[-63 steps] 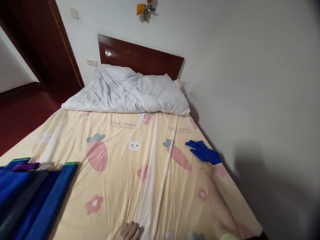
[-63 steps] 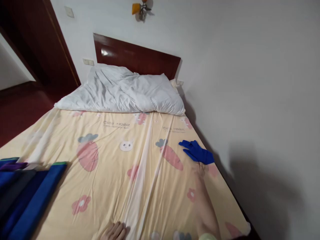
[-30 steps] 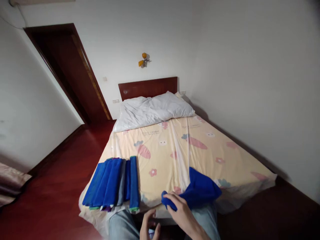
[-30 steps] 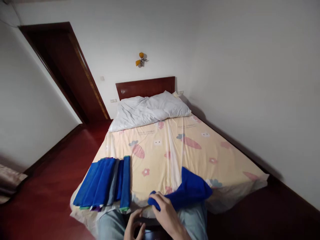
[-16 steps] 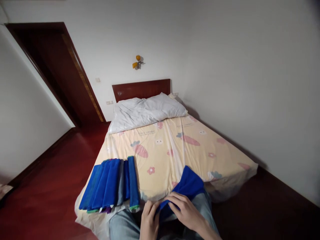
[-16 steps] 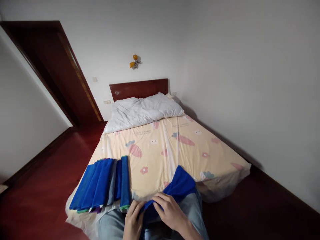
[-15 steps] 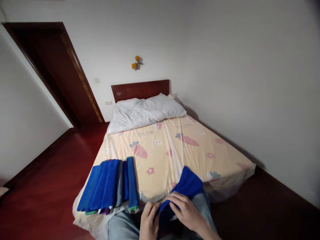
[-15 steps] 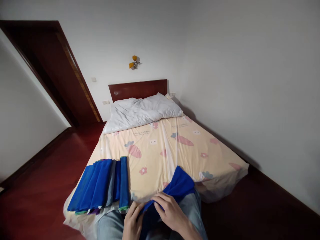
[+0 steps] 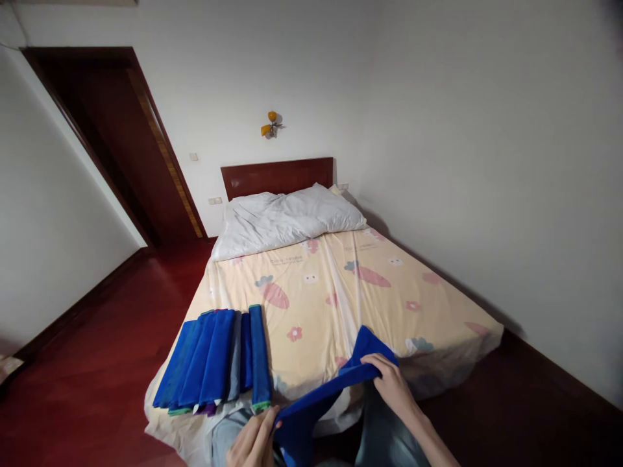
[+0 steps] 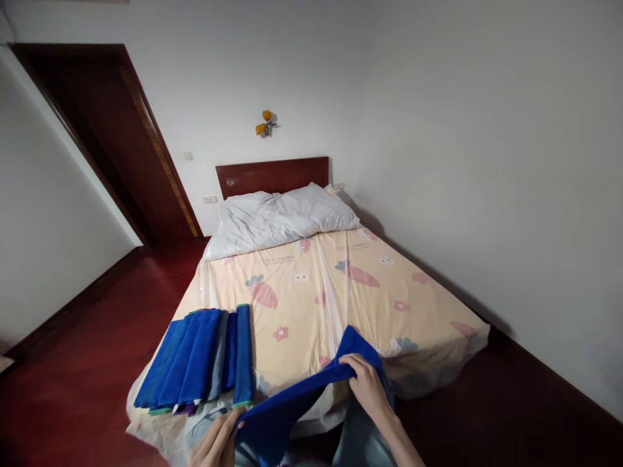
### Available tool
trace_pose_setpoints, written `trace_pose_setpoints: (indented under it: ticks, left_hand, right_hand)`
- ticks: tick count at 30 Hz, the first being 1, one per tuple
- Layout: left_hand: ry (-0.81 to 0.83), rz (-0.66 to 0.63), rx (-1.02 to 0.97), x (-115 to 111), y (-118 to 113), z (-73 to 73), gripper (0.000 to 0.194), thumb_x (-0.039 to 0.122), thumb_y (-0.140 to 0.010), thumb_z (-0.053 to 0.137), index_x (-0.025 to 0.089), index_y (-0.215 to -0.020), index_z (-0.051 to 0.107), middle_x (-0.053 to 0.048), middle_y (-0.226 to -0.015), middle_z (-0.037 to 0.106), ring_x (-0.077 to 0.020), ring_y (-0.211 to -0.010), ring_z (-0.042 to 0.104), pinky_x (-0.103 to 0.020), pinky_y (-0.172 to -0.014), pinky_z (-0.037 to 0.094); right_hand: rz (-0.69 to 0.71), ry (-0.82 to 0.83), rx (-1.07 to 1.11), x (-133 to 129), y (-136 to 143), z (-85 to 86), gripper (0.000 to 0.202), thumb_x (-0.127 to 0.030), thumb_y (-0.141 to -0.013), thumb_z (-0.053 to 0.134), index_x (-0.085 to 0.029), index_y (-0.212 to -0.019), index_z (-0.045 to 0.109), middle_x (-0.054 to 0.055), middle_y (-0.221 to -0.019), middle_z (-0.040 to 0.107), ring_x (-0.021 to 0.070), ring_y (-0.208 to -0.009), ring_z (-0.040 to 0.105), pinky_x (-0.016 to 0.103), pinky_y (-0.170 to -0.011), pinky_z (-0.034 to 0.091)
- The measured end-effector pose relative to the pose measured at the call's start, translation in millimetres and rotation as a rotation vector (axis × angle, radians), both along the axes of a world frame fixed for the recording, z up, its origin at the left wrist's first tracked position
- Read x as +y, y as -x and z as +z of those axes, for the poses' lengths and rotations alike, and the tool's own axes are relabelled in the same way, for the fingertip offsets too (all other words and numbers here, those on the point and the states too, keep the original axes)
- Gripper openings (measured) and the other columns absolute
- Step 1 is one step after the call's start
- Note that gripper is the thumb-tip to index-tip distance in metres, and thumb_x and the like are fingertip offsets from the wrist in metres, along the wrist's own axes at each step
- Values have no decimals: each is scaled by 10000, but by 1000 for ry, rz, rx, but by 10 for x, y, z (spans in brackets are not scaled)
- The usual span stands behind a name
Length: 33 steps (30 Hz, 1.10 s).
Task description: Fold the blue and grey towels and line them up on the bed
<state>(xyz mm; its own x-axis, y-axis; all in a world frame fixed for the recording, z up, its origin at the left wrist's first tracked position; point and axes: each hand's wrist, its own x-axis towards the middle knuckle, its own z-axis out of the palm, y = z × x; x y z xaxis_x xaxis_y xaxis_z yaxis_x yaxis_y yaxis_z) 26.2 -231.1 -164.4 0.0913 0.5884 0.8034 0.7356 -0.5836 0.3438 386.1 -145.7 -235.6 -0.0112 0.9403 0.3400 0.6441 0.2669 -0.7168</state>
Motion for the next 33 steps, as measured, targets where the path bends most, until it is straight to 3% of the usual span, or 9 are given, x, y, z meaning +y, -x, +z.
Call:
trace_pose_setpoints:
  ticks: [6,14,22,29,33]
  left_hand:
    - [-61,29,137,66,184,-56,248,169,-997,553,214,-1170,725,-46,-958,786,-145,-808,764,-182,-757,585]
    - [-165,74,146,183,310,164,259,113,-970,596,201,-1175,728,-36,-975,789,-134,-806,756,-187,-791,561]
    - [-231,100,134,158,348,314,418,87,-946,613,270,-1314,693,-16,-942,797,-159,-736,756,-219,-743,585]
    - [-195,102,92,165,352,268,560,129,-931,637,369,-1435,603,19,-964,794,-174,-729,765,-241,-704,611]
    - [-125,103,129,203,452,214,602,141,-938,604,418,-1470,551,27,-1015,785,-187,-790,773,-254,-693,631]
  right_hand:
    - [-155,-30,-31,-43,-569,-140,520,-131,-723,437,-241,-1126,746,54,-1177,744,225,-1163,695,406,-1086,531]
    - [-417,-134,-82,-199,-1093,-531,401,-247,-800,434,-211,-1056,740,93,-1110,767,264,-1060,731,442,-1010,577]
    - [-536,-128,-80,-245,-1329,-849,353,-339,-806,435,-228,-950,738,99,-959,776,293,-932,748,441,-889,609]
    - [-528,-59,26,-310,-1339,-1059,301,-391,-694,476,-262,-781,733,85,-856,795,320,-844,771,450,-815,630]
    - [-616,-26,49,-356,-1403,-1035,311,-470,-700,486,-268,-748,718,86,-787,789,329,-747,772,408,-679,628]
